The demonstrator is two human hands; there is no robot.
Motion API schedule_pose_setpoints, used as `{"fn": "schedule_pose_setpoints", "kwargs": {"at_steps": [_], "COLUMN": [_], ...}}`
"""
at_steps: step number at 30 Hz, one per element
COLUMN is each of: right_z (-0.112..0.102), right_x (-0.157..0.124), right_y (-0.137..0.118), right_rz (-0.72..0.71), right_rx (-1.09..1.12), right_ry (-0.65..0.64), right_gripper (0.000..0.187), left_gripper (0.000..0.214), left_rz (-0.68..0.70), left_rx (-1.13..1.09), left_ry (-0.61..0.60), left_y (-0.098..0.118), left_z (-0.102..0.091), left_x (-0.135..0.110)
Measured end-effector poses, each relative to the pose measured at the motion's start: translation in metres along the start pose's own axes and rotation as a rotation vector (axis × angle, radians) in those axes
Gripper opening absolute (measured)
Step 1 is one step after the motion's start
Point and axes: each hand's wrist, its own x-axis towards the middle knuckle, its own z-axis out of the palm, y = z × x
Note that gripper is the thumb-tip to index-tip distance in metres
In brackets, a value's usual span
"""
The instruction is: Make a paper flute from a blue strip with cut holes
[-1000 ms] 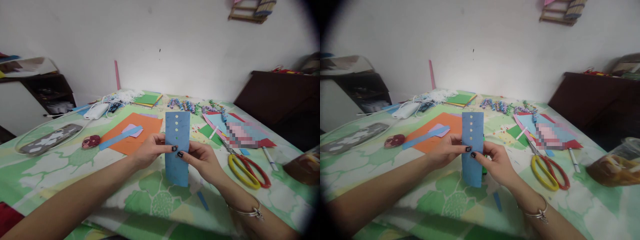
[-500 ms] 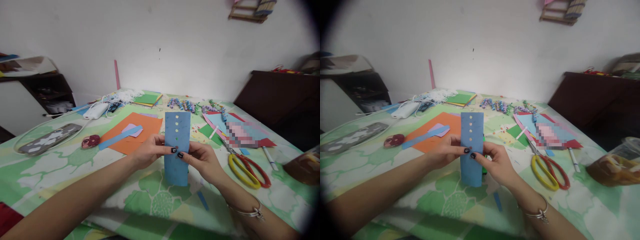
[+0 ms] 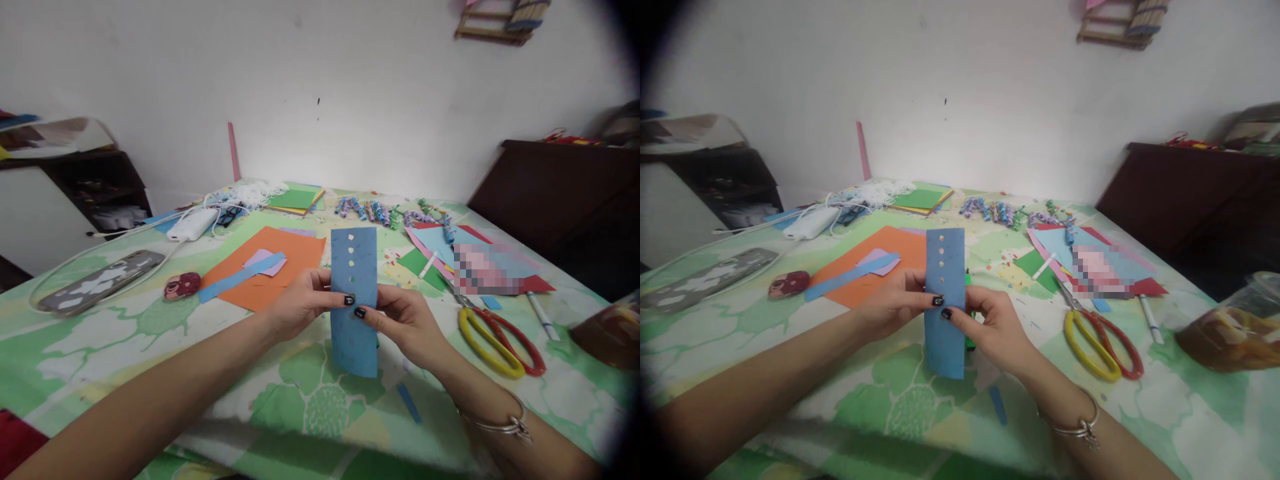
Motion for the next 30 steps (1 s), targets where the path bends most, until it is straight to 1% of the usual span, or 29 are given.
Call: {"fn": "schedule_pose_setpoints", "kwargs": {"at_steps": [4,7,11,14,18,22,30], "right_z": [0.000,0.001,0.002,0.003,0.003,0.002,0.002], "right_x": [0.000,0.000,-0.002,-0.002,-0.001,-0.001,-0.001], "right_y": [-0.001,-0.003,-0.007,-0.008,-0.007,-0.006,-0.004], "right_rz": [0.002,-0.004,-0.011,-0.001,0.015,0.018,0.035], "right_rx": [-0.011,-0.050,-0.068,-0.025,0.012,0.013,0.058], "right_ry": [-0.011,-0.013,-0.007,-0.021,-0.031,-0.031,-0.036], "right_gripper": [0.019,0.018,0.017,0.017,0.019,0.020,0.019], "left_gripper": [0.022,0.019,0.019,0.017,0.019,0.019,0.016], "left_rz": [-0.004,0.051,0.142,0.115,0.059,0.077,0.102], "left_rx": [0.003,0.043,0.134,0.168,0.129,0.115,0.216], "left_ry": [0.030,0.029,0.062,0.059,0.021,0.010,0.001], "left_y": [0.001,0.000,-0.004,-0.004,-0.002,-0.002,0.000], "left_z": [0.002,0.003,-0.001,-0.004,-0.005,-0.006,-0.012], "left_x": [0.000,-0.001,0.000,0.000,0.001,0.001,0.001]}}
